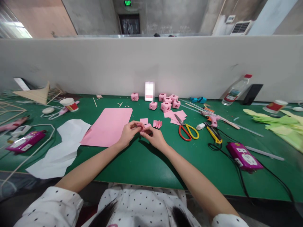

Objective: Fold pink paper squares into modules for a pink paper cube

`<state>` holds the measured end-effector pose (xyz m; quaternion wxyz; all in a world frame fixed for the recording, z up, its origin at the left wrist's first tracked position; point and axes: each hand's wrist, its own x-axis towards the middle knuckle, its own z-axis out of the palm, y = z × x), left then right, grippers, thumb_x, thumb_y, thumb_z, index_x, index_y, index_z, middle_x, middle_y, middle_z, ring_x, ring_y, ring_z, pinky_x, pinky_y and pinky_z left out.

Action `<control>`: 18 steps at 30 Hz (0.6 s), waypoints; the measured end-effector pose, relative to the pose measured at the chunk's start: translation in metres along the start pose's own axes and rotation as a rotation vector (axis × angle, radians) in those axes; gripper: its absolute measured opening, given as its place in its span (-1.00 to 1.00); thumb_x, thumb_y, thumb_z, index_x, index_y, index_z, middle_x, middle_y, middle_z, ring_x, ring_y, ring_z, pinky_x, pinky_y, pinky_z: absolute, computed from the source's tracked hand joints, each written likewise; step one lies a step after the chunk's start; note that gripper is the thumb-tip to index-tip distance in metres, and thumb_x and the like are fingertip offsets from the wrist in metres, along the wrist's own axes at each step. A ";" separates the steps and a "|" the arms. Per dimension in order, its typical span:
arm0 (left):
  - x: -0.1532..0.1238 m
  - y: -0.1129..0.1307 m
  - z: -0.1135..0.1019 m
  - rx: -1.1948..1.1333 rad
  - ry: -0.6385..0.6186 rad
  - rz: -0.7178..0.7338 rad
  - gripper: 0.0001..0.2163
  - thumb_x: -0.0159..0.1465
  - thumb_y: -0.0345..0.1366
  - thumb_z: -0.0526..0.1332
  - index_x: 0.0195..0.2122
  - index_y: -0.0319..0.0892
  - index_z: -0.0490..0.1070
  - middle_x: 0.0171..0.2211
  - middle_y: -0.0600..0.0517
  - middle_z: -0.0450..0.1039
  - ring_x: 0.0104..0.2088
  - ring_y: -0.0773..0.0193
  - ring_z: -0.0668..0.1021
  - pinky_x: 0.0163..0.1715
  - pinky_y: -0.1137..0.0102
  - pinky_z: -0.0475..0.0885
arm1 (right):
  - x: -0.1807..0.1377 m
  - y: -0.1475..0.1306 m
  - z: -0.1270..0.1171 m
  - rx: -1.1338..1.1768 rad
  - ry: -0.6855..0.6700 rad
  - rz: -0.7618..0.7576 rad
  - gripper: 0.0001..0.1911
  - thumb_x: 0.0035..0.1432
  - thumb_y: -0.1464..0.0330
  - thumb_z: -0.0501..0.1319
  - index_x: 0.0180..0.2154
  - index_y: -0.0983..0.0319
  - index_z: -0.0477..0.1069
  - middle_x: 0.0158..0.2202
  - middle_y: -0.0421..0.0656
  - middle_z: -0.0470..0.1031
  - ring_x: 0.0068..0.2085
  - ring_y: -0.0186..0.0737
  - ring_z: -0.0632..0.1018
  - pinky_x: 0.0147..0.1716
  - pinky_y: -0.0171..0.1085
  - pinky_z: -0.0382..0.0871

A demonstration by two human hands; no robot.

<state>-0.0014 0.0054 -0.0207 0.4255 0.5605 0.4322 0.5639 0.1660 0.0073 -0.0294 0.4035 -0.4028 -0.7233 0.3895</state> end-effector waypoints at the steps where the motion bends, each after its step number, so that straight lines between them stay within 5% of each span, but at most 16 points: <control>1: 0.000 -0.001 0.000 -0.008 -0.017 -0.005 -0.83 0.11 -0.35 0.31 -0.26 -0.22 0.49 -0.26 -0.04 0.57 -0.21 0.22 0.61 -0.11 0.29 0.51 | 0.000 0.000 0.000 -0.007 0.003 0.004 -0.72 0.13 0.14 0.26 -0.22 0.20 0.49 -0.28 -0.16 0.61 -0.31 -0.23 0.58 -0.27 -0.27 0.44; 11: -0.003 -0.002 0.002 -0.006 -0.113 -0.002 -0.81 0.18 -0.30 0.27 -0.19 -0.21 0.53 -0.13 -0.09 0.59 -0.12 0.16 0.61 -0.02 0.25 0.48 | 0.000 0.003 -0.004 -0.179 0.107 0.010 -0.66 0.26 0.14 0.09 -0.35 0.22 0.48 -0.44 -0.17 0.57 -0.44 -0.25 0.52 -0.42 -0.32 0.31; 18: -0.010 0.007 0.005 0.037 -0.193 0.025 -0.75 0.20 -0.25 0.28 -0.12 -0.21 0.54 -0.04 -0.13 0.56 -0.05 0.12 0.60 0.02 0.22 0.48 | 0.001 0.000 -0.006 -0.198 0.187 0.040 -0.78 0.16 0.24 0.15 -0.40 0.21 0.48 -0.48 -0.19 0.55 -0.46 -0.25 0.51 -0.43 -0.33 0.30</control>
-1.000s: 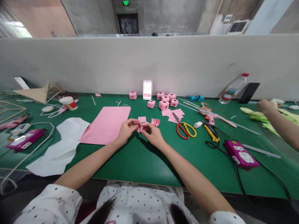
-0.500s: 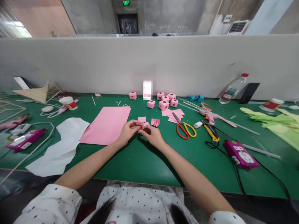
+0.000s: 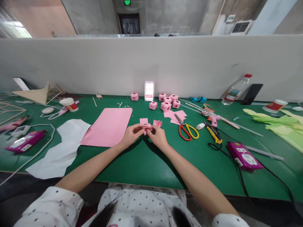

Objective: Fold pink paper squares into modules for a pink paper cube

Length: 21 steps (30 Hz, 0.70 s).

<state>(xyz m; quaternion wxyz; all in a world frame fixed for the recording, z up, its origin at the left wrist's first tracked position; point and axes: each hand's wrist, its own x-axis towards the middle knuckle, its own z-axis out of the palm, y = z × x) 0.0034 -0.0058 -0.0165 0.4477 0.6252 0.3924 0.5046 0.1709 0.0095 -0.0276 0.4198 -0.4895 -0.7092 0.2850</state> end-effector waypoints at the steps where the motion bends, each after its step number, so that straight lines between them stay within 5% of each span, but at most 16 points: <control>1: 0.000 -0.001 0.000 0.004 -0.002 0.003 -0.75 0.19 -0.25 0.28 -0.12 -0.21 0.54 -0.05 -0.13 0.57 -0.06 0.13 0.60 0.02 0.22 0.48 | 0.000 -0.001 0.000 0.016 -0.003 0.001 -0.80 0.14 0.25 0.16 -0.40 0.21 0.48 -0.47 -0.20 0.56 -0.45 -0.25 0.52 -0.42 -0.33 0.32; 12: -0.002 -0.002 0.002 0.128 0.004 0.031 -0.69 0.18 -0.27 0.30 -0.04 -0.18 0.50 -0.01 -0.12 0.53 -0.09 0.16 0.60 -0.16 0.34 0.53 | 0.000 -0.002 -0.001 0.088 0.005 0.015 -0.85 0.09 0.30 0.15 -0.41 0.21 0.46 -0.45 -0.20 0.56 -0.42 -0.24 0.53 -0.39 -0.31 0.35; 21: 0.004 -0.012 -0.001 0.158 0.082 -0.096 -0.75 0.14 -0.16 0.32 -0.24 -0.23 0.51 -0.40 0.00 0.54 -0.46 0.28 0.56 -0.50 0.43 0.46 | -0.002 -0.004 0.001 0.070 0.010 -0.033 -0.82 0.15 0.31 0.14 -0.29 0.18 0.49 -0.38 -0.18 0.59 -0.38 -0.21 0.56 -0.36 -0.29 0.38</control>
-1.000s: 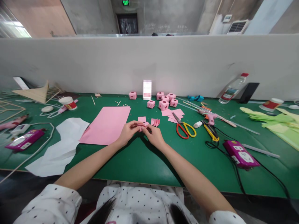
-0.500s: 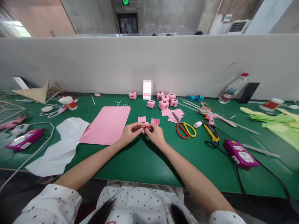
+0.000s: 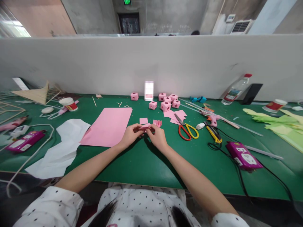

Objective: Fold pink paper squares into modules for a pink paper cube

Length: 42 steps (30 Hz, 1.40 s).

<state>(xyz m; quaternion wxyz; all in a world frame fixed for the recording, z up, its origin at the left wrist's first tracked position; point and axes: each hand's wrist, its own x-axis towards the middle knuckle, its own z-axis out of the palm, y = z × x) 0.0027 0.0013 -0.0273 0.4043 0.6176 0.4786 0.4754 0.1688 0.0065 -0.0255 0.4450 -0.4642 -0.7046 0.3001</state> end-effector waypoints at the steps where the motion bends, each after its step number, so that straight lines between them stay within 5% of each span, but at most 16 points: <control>1: 0.000 0.000 -0.001 0.002 0.007 -0.002 -0.75 0.13 -0.15 0.32 -0.27 -0.23 0.51 -0.42 0.01 0.53 -0.47 0.28 0.55 -0.50 0.44 0.45 | -0.001 0.000 0.000 -0.031 -0.001 -0.011 -0.83 0.16 0.30 0.14 -0.30 0.18 0.49 -0.39 -0.18 0.59 -0.39 -0.22 0.56 -0.37 -0.30 0.38; 14: 0.001 -0.001 -0.004 0.061 -0.091 0.011 -0.73 0.23 -0.10 0.21 -0.44 -0.21 0.41 -0.55 0.07 0.45 -0.59 0.38 0.49 -0.56 0.50 0.37 | 0.001 0.001 -0.002 -0.099 0.013 -0.013 -0.78 0.22 0.24 0.11 -0.37 0.19 0.44 -0.46 -0.19 0.55 -0.44 -0.23 0.54 -0.42 -0.31 0.32; 23: 0.000 0.006 -0.004 0.082 -0.057 0.004 -0.78 0.22 -0.17 0.17 -0.50 -0.18 0.36 -0.65 0.14 0.36 -0.62 0.39 0.41 -0.55 0.49 0.29 | -0.001 0.001 0.000 -0.144 0.012 -0.008 -0.67 0.27 0.17 0.06 -0.46 0.18 0.37 -0.54 -0.19 0.50 -0.49 -0.23 0.50 -0.44 -0.30 0.29; 29: 0.001 0.005 -0.006 0.102 -0.029 -0.001 -0.78 0.23 -0.20 0.16 -0.52 -0.17 0.34 -0.70 0.16 0.29 -0.63 0.37 0.39 -0.53 0.47 0.28 | 0.001 0.001 -0.004 -0.072 0.039 -0.022 -0.76 0.26 0.18 0.10 -0.36 0.17 0.41 -0.43 -0.16 0.55 -0.43 -0.18 0.56 -0.41 -0.28 0.35; 36: 0.002 0.006 -0.008 0.171 0.052 0.083 -0.80 0.24 -0.14 0.20 -0.31 -0.16 0.47 -0.43 0.08 0.51 -0.53 0.33 0.51 -0.46 0.44 0.35 | 0.000 -0.001 -0.006 -0.207 0.028 -0.078 -0.78 0.24 0.29 0.10 -0.42 0.18 0.41 -0.47 -0.18 0.52 -0.46 -0.21 0.52 -0.43 -0.27 0.31; 42: -0.002 0.007 -0.007 0.438 0.002 0.226 -0.84 0.28 -0.23 0.17 -0.34 -0.13 0.51 -0.37 0.04 0.55 -0.39 0.28 0.53 -0.34 0.41 0.36 | -0.002 -0.001 -0.006 -0.293 0.020 -0.243 -0.78 0.24 0.27 0.17 -0.10 0.17 0.46 -0.19 -0.09 0.57 -0.21 -0.15 0.56 -0.21 -0.22 0.40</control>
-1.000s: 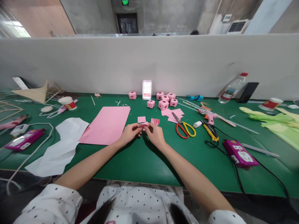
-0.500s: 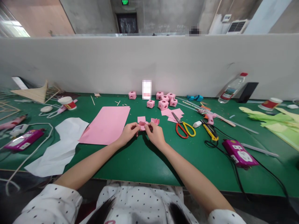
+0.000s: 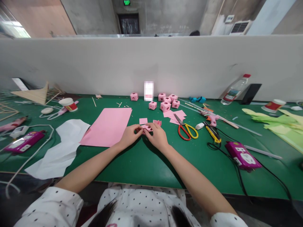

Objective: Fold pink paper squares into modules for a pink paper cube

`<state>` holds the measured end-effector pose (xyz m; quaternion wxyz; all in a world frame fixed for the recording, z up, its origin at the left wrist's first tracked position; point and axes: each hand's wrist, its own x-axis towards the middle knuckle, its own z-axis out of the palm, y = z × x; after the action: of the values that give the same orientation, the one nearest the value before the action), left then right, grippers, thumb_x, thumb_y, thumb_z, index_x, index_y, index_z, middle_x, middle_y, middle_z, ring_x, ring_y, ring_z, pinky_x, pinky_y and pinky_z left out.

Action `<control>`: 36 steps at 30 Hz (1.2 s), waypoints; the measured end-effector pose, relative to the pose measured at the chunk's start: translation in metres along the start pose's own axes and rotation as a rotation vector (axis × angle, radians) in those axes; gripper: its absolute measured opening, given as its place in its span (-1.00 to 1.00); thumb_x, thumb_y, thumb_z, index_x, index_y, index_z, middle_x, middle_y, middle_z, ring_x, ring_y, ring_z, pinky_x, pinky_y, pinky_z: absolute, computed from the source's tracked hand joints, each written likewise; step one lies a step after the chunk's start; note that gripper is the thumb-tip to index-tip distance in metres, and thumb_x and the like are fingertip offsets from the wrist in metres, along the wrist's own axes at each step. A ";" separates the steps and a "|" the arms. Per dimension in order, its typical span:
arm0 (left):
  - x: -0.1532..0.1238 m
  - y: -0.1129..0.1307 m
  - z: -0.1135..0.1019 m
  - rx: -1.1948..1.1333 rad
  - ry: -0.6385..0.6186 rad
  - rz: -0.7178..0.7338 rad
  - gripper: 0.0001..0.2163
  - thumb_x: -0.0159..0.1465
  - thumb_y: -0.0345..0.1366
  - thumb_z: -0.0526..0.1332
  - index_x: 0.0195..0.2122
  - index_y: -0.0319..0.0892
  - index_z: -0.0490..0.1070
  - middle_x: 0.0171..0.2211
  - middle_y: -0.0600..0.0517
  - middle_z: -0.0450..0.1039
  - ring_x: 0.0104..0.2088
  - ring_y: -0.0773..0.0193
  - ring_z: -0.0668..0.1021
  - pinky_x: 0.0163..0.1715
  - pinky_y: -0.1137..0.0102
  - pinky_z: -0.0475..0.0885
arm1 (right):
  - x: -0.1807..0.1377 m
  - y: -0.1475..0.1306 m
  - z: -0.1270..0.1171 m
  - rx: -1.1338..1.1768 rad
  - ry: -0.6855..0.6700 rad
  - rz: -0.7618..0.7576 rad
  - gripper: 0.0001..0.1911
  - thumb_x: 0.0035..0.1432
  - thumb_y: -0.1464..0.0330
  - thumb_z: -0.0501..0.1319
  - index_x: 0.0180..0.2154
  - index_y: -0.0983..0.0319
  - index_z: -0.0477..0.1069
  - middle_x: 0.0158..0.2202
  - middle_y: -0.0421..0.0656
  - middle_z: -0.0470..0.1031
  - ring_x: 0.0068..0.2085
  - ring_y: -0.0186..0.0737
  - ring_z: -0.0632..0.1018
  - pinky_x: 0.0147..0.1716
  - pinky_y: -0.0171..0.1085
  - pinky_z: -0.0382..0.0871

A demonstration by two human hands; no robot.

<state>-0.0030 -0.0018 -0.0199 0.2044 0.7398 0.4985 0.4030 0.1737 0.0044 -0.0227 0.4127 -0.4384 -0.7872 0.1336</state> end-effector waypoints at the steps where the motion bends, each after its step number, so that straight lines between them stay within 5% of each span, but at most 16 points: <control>1: -0.001 0.001 0.000 0.033 -0.007 0.025 -0.84 0.29 -0.23 0.17 -0.34 -0.13 0.51 -0.36 0.04 0.54 -0.38 0.27 0.53 -0.33 0.40 0.36 | 0.000 0.000 -0.001 -0.003 -0.003 -0.030 -0.80 0.26 0.28 0.15 -0.13 0.17 0.47 -0.18 -0.09 0.57 -0.18 -0.14 0.56 -0.18 -0.21 0.40; 10: -0.001 0.005 -0.001 0.046 0.052 0.053 -0.82 0.33 -0.20 0.15 -0.32 -0.13 0.49 -0.35 0.05 0.52 -0.35 0.29 0.53 -0.34 0.41 0.37 | 0.004 0.001 -0.002 0.195 0.097 0.134 -0.81 0.23 0.23 0.18 -0.31 0.19 0.50 -0.35 -0.14 0.59 -0.39 -0.19 0.55 -0.37 -0.23 0.42; 17: -0.004 0.002 -0.001 0.220 0.018 0.233 -0.81 0.38 -0.25 0.09 -0.24 -0.14 0.47 -0.29 0.01 0.52 -0.21 0.25 0.53 -0.19 0.37 0.39 | 0.003 0.003 -0.006 -0.075 0.034 -0.187 -0.89 0.22 0.33 0.19 -0.27 0.17 0.49 -0.25 -0.11 0.54 -0.14 -0.08 0.50 -0.06 -0.11 0.35; 23: -0.004 0.007 0.000 0.247 0.023 0.244 -0.80 0.36 -0.26 0.10 -0.38 -0.15 0.43 -0.37 0.01 0.50 -0.29 0.26 0.51 -0.26 0.38 0.36 | 0.006 0.005 -0.005 -0.128 0.035 -0.198 -0.92 0.19 0.36 0.20 -0.37 0.18 0.44 -0.33 -0.12 0.51 -0.21 -0.10 0.47 -0.07 -0.10 0.33; 36: -0.001 0.006 -0.005 0.149 0.165 0.061 -0.85 0.21 -0.35 0.18 -0.50 -0.15 0.29 -0.50 0.11 0.36 -0.46 0.35 0.42 -0.40 0.43 0.28 | 0.009 0.014 -0.010 -0.041 0.151 0.099 -0.97 0.01 0.42 0.18 -0.44 0.18 0.35 -0.37 -0.15 0.52 -0.28 -0.13 0.49 -0.26 -0.19 0.35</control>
<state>-0.0039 -0.0059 -0.0135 0.0947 0.7322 0.5194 0.4303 0.1865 0.0183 -0.0196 0.4549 -0.4942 -0.7335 0.1042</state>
